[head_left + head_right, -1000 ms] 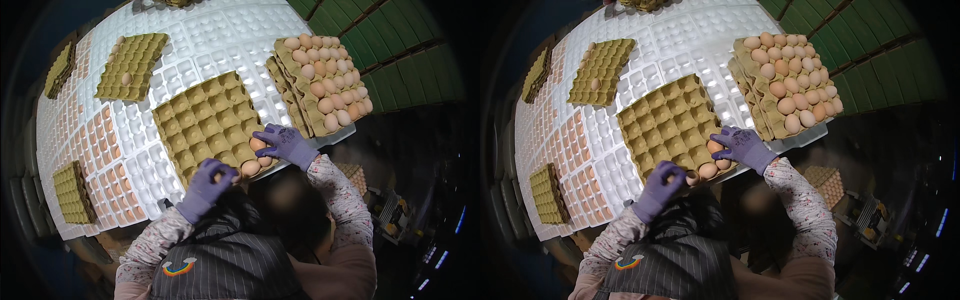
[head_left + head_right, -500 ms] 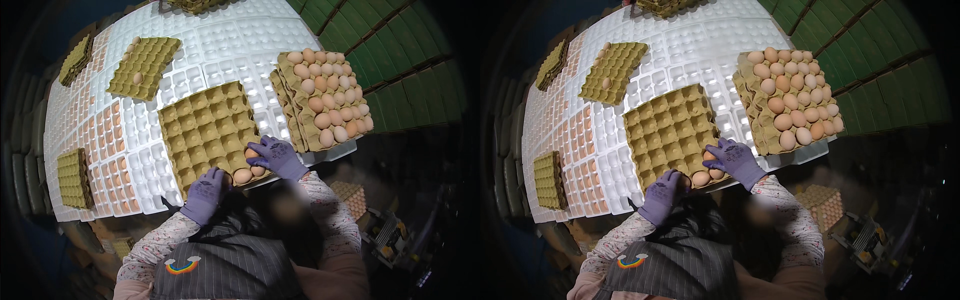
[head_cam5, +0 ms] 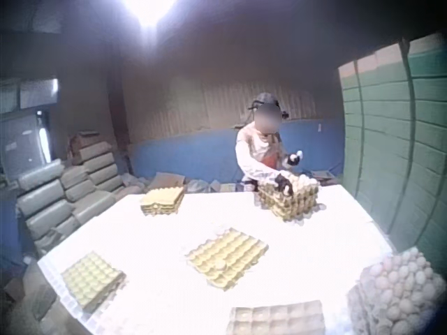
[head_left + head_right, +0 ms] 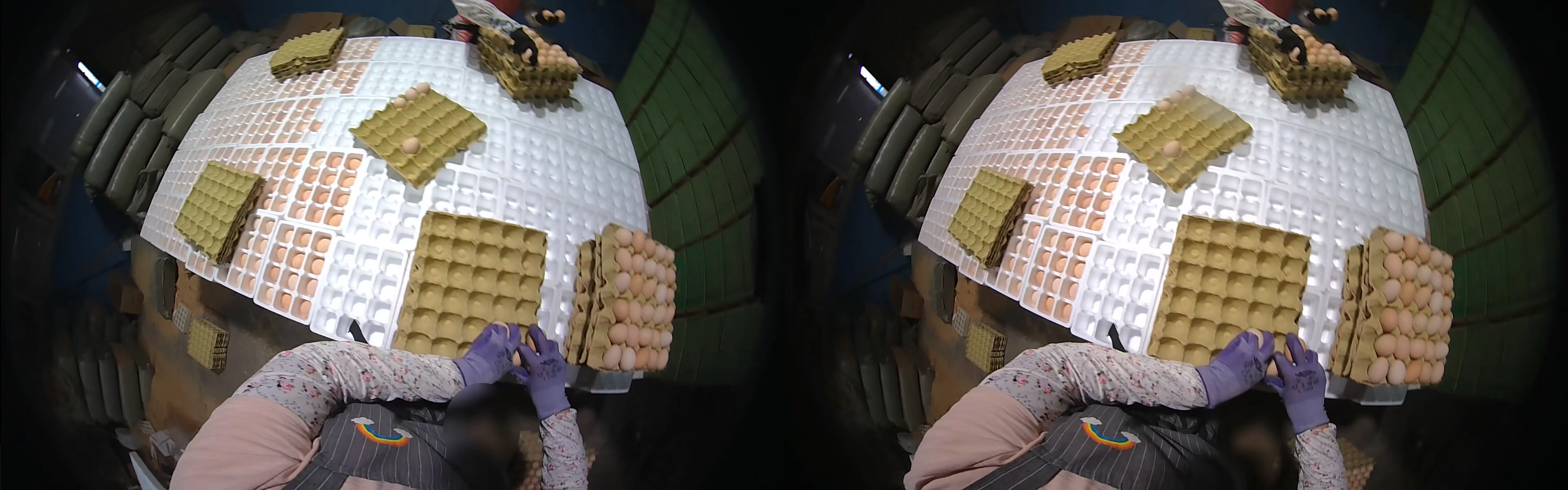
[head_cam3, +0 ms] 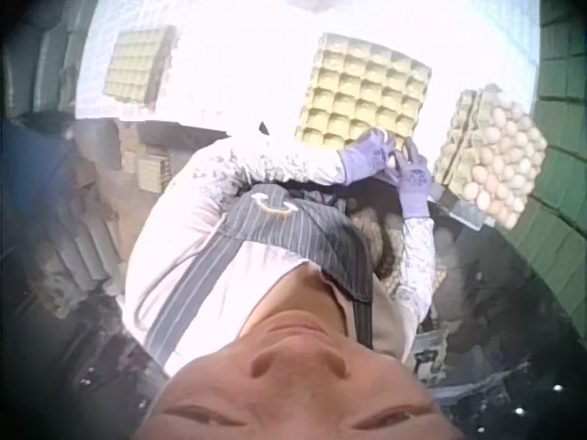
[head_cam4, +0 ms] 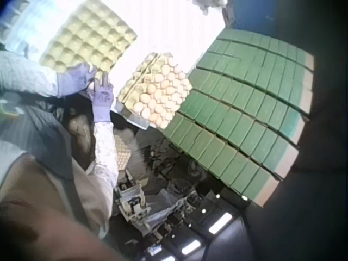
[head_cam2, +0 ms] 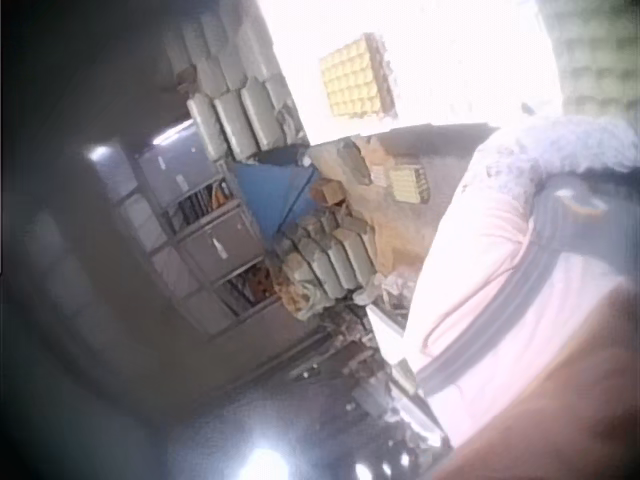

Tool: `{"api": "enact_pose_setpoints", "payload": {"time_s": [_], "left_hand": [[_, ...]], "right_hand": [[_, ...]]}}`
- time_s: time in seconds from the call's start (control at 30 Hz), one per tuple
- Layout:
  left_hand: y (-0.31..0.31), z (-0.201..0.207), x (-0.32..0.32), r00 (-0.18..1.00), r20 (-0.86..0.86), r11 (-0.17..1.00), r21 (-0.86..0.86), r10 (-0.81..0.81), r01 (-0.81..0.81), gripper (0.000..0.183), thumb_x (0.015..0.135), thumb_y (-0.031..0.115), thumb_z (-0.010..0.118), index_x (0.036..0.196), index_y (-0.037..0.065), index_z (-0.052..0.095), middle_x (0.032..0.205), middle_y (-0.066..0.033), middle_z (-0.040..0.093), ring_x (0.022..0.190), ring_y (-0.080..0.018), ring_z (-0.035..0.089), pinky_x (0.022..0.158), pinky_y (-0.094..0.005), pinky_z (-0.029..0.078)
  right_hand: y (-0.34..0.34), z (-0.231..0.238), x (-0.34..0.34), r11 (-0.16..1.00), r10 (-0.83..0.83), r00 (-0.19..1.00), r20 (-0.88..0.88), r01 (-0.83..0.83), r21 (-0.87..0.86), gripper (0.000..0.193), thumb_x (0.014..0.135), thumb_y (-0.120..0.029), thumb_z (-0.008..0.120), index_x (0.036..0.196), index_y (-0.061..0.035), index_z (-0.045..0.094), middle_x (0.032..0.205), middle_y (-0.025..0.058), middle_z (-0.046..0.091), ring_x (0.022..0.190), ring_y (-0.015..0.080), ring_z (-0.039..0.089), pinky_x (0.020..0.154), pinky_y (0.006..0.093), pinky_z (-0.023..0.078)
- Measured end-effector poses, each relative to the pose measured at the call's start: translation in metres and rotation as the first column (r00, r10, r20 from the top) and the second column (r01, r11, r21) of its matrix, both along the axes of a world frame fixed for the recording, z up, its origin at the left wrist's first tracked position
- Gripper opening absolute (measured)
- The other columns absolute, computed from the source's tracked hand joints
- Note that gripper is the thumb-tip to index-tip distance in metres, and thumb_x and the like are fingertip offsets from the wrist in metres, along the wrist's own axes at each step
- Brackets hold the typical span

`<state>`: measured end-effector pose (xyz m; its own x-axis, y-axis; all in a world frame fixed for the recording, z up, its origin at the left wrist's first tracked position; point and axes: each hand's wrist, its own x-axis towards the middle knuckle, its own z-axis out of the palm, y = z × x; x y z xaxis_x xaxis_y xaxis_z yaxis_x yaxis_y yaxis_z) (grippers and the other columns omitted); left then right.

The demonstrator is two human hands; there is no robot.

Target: The person sorts eggs by hand from white plastic trays into cardboard egg cartons at a large packing table. The person handles the eggs two or three at a time and stacks the filled cardboard cartons to the side.

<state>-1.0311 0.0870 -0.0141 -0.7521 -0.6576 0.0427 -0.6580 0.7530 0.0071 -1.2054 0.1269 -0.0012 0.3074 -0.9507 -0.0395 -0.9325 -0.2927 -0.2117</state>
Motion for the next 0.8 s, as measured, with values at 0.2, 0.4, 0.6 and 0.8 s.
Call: {"api": "enact_pose_setpoints", "payload": {"time_s": [0.2,0.4,0.6,0.8], "left_hand": [[-0.061,0.058,0.104,0.93,-0.324,0.769,0.634,0.171,0.079,0.042,0.087,0.04,0.065,0.115,0.009,0.062,0.127,-0.0194,0.049,0.105,-0.036,0.058,0.087,-0.0436,0.052],[-0.192,0.017,0.299,0.539,-0.433,0.679,0.592,0.722,-0.435,0.046,0.085,0.042,0.069,0.119,0.011,0.063,0.13,-0.0187,0.05,0.115,-0.0363,0.056,0.093,-0.0432,0.049],[-0.355,-0.032,0.444,0.542,-0.42,0.662,0.224,0.728,-0.715,0.045,0.084,0.037,0.07,0.12,0.011,0.062,0.133,-0.0185,0.049,0.117,-0.0353,0.054,0.095,-0.0424,0.048],[-0.434,-0.064,0.456,0.711,-0.222,0.742,0.271,0.668,-0.613,0.042,0.086,0.036,0.067,0.122,0.017,0.061,0.136,-0.0146,0.048,0.114,-0.0343,0.057,0.092,-0.0433,0.049]], "right_hand": [[-0.017,0.022,0.006,0.969,-0.239,0.899,0.366,0.243,0.035,0.048,0.056,-0.019,0.088,0.1,-0.0084,0.07,0.135,0.0143,0.051,0.11,0.0296,0.059,0.081,0.0376,0.052],[-0.142,0.063,0.143,0.957,-0.279,0.721,0.634,0.156,0.243,0.047,0.063,-0.017,0.086,0.106,-0.007,0.071,0.135,0.0163,0.049,0.117,0.029,0.055,0.084,0.0356,0.053],[-0.33,0.019,0.346,0.993,-0.041,0.807,0.59,-0.032,0.113,0.042,0.072,-0.029,0.081,0.108,-0.0117,0.068,0.136,0.0114,0.05,0.109,0.031,0.058,0.084,0.04,0.052],[-0.466,-0.036,0.451,0.996,0.072,0.997,-0.024,-0.073,-0.053,0.032,0.084,-0.028,0.065,0.113,-0.0146,0.062,0.128,0.0103,0.051,0.103,0.0322,0.062,0.082,0.0439,0.053]]}}
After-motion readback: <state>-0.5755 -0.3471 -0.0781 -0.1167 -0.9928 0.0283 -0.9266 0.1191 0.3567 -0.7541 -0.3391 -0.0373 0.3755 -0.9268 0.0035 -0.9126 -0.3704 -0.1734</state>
